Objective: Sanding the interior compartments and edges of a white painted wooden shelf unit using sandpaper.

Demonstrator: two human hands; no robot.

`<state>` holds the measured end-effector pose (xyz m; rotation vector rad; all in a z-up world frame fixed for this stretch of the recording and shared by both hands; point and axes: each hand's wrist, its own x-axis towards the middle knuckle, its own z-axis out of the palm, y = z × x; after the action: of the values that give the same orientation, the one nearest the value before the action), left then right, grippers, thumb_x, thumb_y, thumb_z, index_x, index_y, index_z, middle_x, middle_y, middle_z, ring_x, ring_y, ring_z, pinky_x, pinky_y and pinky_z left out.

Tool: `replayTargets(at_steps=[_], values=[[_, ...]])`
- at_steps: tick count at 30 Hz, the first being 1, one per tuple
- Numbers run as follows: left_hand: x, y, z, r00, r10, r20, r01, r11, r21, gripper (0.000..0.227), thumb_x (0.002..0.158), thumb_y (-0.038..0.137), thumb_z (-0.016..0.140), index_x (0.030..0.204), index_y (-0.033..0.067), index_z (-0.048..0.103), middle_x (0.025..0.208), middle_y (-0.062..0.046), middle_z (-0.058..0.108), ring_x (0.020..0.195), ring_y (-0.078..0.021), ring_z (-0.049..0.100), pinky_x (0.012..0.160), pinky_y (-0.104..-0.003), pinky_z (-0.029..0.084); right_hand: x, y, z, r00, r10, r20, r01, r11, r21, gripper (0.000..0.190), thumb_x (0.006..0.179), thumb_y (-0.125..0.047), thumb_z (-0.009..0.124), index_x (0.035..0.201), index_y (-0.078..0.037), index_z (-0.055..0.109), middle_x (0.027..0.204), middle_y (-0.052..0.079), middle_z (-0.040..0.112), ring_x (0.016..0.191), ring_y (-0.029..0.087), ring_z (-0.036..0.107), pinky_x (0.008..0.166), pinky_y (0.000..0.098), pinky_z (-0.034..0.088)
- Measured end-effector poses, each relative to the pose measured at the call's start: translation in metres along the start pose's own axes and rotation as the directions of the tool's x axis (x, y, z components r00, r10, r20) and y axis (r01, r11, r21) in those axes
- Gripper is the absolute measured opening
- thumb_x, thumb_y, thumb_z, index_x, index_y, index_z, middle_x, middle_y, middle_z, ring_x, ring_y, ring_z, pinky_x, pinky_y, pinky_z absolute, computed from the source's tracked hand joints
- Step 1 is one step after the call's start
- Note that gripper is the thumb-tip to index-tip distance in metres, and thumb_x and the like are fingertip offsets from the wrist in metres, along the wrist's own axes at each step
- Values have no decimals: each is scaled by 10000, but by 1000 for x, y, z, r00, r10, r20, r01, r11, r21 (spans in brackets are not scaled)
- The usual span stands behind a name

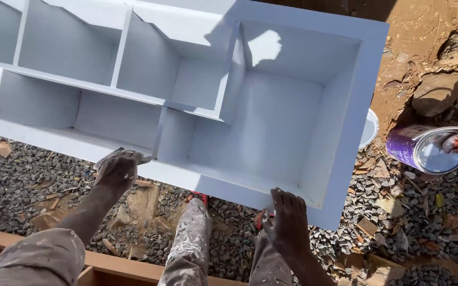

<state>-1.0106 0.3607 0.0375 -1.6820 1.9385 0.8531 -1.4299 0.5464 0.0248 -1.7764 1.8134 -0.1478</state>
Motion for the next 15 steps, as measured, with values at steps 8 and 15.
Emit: replayTargets(at_steps=[8,15], values=[[-35,168,92,914,243,-326,-302,943,-143,230,900,-97,584,1068,-19,721,1068,-237,751,931,-337,750,1076,-523,516,35,-92,29,999,-25,31,18,974,224,614,813,-30,703,1407,-15,549,1290,167,652,1218,328,581,1105,449,439],[6,-40,36,901,268,-342,-308,949,-69,433,849,111,820,1237,114,628,1083,-132,743,940,-273,711,941,-427,560,27,-70,14,998,65,-9,-65,997,33,437,868,-111,675,1304,-85,675,1206,108,728,1110,292,662,999,421,533]])
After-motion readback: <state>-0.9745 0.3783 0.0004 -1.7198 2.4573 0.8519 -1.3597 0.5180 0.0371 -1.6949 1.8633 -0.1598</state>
